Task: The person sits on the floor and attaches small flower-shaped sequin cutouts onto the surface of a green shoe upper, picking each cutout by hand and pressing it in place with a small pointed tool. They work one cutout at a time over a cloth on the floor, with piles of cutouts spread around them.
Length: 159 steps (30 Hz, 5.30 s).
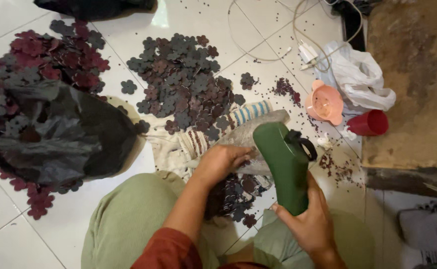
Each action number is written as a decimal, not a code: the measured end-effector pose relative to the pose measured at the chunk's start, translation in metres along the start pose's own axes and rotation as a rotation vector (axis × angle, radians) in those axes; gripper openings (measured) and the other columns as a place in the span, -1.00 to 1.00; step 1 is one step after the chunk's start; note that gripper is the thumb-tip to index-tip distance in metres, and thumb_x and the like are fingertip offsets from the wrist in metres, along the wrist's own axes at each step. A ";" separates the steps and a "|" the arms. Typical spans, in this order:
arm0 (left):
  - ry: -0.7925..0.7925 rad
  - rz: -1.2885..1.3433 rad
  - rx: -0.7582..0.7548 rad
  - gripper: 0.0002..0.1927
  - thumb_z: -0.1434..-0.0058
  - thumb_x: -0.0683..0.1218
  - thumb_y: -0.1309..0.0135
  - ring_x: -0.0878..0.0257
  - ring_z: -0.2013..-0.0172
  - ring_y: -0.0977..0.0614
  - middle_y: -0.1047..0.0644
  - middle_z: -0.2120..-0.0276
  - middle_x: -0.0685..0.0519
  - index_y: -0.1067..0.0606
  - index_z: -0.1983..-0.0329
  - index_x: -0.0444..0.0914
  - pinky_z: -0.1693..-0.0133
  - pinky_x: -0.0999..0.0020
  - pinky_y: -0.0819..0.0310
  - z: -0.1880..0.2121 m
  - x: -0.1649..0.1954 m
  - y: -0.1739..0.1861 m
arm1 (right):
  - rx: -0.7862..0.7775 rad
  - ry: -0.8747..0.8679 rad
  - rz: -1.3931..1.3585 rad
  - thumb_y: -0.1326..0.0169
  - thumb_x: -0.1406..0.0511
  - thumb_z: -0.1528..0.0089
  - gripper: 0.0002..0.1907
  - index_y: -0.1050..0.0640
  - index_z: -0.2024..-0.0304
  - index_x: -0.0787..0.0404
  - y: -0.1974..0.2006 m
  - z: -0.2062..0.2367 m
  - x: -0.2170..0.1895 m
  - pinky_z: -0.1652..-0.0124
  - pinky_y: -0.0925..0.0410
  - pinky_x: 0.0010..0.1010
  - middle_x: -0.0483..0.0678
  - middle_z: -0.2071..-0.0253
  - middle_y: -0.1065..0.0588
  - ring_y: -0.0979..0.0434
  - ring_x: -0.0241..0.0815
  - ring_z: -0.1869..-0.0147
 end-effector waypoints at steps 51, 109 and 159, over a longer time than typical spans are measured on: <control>0.616 0.438 0.791 -0.68 -0.41 0.03 -0.06 0.39 0.26 -0.53 -0.60 0.27 0.10 -0.61 -0.08 -0.22 0.16 0.42 -0.43 0.004 -0.039 0.095 | -0.706 0.397 0.281 -0.17 0.41 -0.02 -0.80 -0.50 0.29 0.27 -0.113 0.006 -0.009 0.14 -0.43 -0.04 0.16 0.29 -0.55 -0.56 0.22 0.13; 0.256 0.240 0.075 -0.77 -0.30 -0.12 -0.19 0.15 0.26 -0.66 -0.64 0.25 -0.05 -0.57 -0.01 -0.25 0.19 0.31 -0.54 -0.007 -0.012 0.002 | 0.146 0.083 0.089 -0.29 0.25 -0.18 -0.38 -0.45 -0.28 0.20 -0.053 -0.094 0.005 -0.26 -0.21 -0.09 0.07 -0.24 -0.46 -0.35 0.10 -0.28; -0.043 0.018 0.030 -0.77 -0.22 -0.11 -0.19 0.00 0.18 -0.67 -0.65 0.15 0.00 -0.63 0.05 -0.13 0.16 0.18 -0.57 0.005 0.012 0.007 | 0.144 0.222 -0.383 -0.23 0.09 -0.12 -0.31 -0.34 -0.21 0.21 0.074 -0.012 -0.038 -0.32 -0.22 -0.30 -0.11 0.06 -0.42 -0.45 -0.23 -0.03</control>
Point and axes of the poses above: each hand's wrist, its own z-axis away from the middle knuckle, its own y-axis out of the back of the hand, x = y × z, the point moved 4 cm from there along -z, towards the middle knuckle
